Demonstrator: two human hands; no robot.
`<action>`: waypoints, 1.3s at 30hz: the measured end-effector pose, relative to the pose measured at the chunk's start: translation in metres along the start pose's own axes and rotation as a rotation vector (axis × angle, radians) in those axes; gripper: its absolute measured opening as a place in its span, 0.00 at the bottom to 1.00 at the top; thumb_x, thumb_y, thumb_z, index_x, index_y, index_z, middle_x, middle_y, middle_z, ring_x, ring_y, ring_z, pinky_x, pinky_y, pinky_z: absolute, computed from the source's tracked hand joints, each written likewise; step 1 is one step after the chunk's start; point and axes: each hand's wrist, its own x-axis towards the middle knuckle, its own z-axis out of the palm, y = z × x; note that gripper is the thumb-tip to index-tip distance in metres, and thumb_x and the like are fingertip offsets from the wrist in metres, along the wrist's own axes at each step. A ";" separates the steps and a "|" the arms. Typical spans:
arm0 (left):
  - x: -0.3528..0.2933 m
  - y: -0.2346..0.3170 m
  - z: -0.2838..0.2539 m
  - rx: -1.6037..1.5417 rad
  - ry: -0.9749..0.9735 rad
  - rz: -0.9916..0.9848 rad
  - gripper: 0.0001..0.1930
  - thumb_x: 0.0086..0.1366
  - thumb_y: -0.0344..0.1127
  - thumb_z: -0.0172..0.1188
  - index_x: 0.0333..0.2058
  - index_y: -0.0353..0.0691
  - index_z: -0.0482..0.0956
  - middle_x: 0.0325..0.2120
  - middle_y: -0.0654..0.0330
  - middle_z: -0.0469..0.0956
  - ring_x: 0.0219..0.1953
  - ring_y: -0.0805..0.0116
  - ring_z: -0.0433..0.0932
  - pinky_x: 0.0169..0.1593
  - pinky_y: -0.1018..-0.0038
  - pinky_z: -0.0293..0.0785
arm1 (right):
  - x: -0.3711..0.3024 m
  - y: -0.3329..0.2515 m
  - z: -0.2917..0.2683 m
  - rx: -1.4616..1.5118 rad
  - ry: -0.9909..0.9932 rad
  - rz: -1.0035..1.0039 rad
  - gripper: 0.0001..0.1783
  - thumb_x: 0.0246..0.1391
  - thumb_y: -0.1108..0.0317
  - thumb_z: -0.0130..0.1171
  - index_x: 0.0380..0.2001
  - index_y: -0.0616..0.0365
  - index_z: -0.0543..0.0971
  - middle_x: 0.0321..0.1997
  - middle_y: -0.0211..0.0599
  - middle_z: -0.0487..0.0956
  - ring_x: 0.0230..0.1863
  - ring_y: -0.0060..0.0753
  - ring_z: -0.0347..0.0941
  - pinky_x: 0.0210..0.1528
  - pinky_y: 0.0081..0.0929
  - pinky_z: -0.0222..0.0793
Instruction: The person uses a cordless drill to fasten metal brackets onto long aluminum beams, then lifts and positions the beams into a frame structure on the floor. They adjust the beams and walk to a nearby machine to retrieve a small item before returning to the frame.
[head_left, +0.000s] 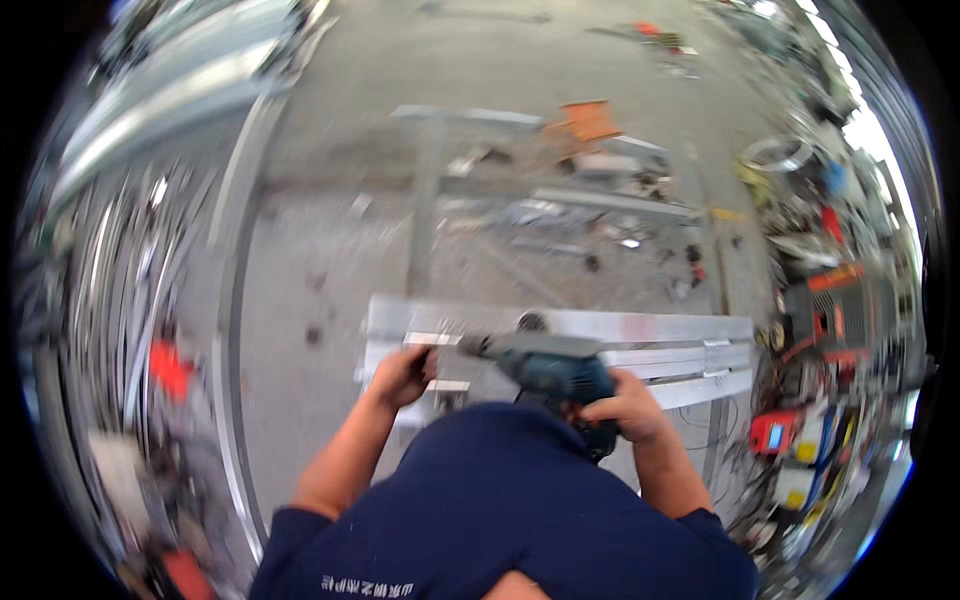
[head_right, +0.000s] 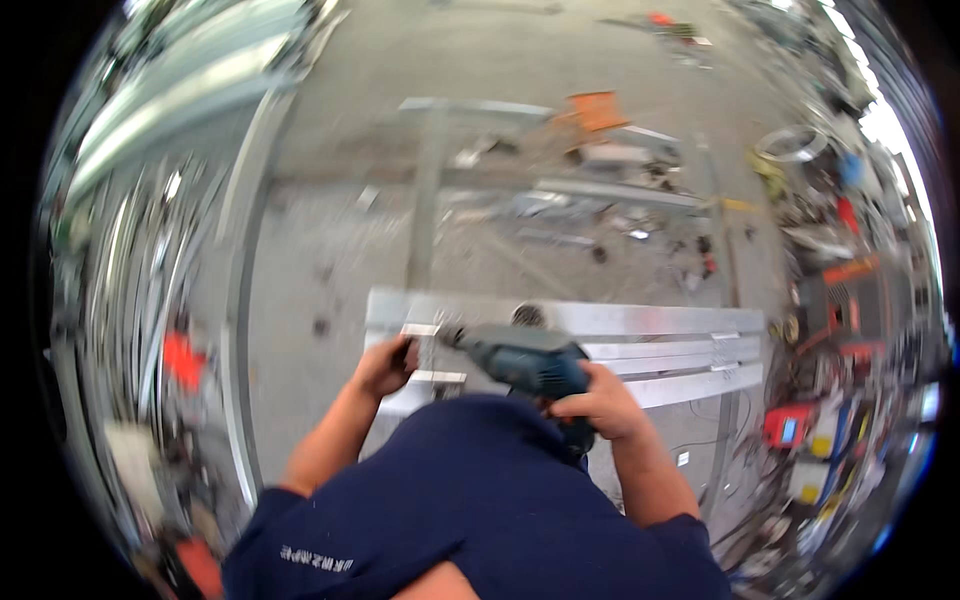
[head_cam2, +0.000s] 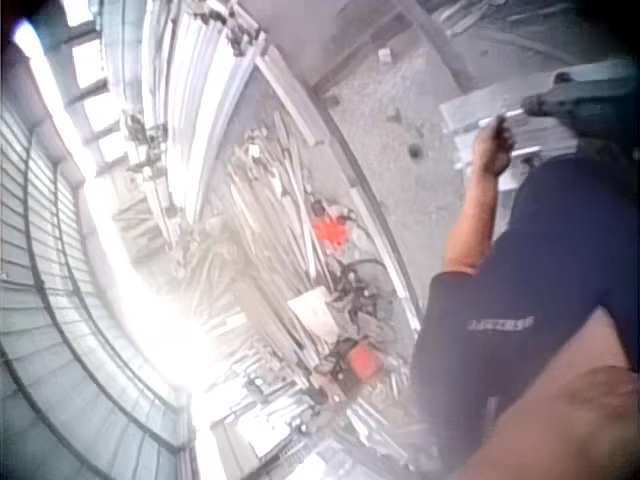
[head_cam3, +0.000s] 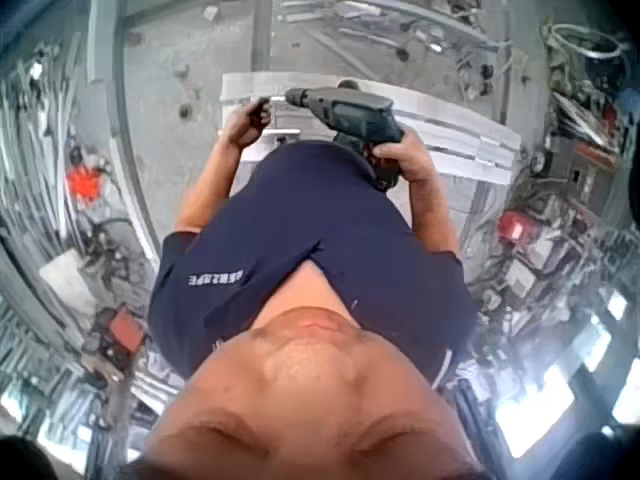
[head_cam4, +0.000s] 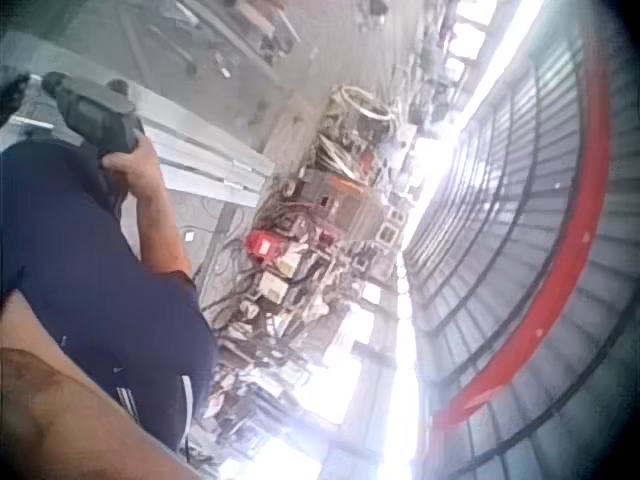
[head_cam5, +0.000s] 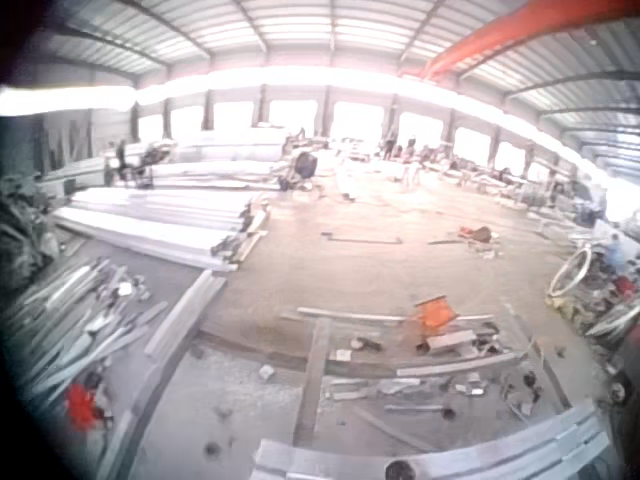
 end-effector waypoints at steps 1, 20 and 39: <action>-0.004 0.002 0.017 -0.005 0.001 0.063 0.09 0.72 0.36 0.50 0.38 0.36 0.72 0.28 0.61 0.71 0.28 0.69 0.67 0.33 0.73 0.66 | -0.002 0.005 0.003 0.071 0.033 -0.055 0.23 0.32 0.75 0.66 0.39 0.69 0.78 0.32 0.45 0.82 0.30 0.34 0.79 0.35 0.28 0.75; -0.021 -0.014 0.075 -0.235 -0.055 0.125 0.14 0.70 0.43 0.56 0.38 0.37 0.76 0.26 0.64 0.70 0.29 0.72 0.69 0.36 0.75 0.68 | -0.008 0.000 0.018 0.065 0.063 -0.089 0.29 0.24 0.67 0.72 0.36 0.71 0.78 0.29 0.51 0.80 0.28 0.44 0.79 0.30 0.32 0.76; 0.082 -0.070 0.016 -0.418 0.504 0.000 0.11 0.70 0.41 0.52 0.35 0.41 0.77 0.26 0.64 0.73 0.26 0.72 0.68 0.30 0.74 0.67 | 0.078 -0.008 0.036 -0.927 0.031 0.034 0.38 0.37 0.70 0.65 0.58 0.60 0.71 0.40 0.49 0.82 0.44 0.36 0.80 0.49 0.28 0.72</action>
